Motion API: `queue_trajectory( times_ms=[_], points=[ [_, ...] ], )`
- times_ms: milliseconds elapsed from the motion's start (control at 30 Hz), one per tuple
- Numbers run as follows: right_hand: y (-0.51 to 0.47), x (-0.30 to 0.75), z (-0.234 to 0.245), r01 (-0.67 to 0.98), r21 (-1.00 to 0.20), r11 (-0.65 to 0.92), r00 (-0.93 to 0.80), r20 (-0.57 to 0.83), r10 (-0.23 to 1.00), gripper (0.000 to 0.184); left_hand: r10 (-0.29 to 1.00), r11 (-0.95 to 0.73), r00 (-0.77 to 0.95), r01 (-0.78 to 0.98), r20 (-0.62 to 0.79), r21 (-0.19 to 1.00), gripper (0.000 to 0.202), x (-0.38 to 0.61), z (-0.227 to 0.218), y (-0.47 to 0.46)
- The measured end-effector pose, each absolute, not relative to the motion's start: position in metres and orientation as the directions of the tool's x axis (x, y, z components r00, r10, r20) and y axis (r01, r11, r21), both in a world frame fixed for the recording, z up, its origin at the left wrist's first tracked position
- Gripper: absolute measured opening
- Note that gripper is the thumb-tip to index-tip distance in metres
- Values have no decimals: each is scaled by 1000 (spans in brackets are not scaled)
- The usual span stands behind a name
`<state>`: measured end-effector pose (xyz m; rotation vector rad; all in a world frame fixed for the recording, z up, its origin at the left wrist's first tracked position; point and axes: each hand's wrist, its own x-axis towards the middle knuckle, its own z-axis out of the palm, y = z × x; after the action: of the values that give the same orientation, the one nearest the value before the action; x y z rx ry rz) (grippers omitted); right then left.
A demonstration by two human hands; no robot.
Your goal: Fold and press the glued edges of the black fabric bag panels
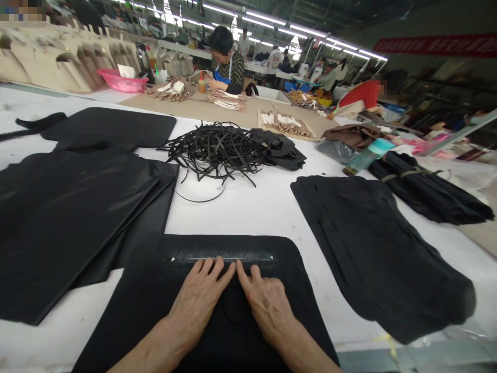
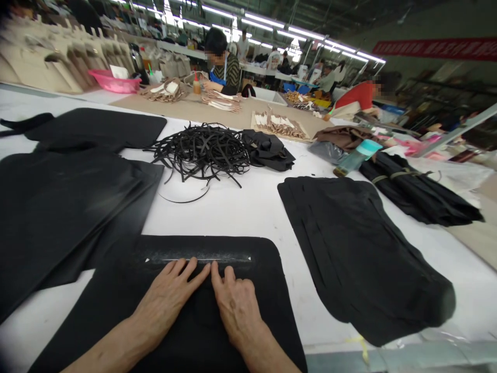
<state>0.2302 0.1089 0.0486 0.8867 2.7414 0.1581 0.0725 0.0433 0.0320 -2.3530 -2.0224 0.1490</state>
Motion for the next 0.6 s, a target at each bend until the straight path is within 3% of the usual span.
queue_trajectory(
  times_ms=[133,333,600],
  points=[
    [117,253,44,574,207,793,-775,-175,607,57,986,-166,163,980,-29,-113,63,69,30,42],
    [131,293,31,657,320,683,-678,-145,720,59,970,-106,135,983,203,-147,57,31,8,7],
    [133,303,19,612,389,688,-725,-71,685,62,965,-9,45,990,258,-138,56,10,11,-14]
  ],
)
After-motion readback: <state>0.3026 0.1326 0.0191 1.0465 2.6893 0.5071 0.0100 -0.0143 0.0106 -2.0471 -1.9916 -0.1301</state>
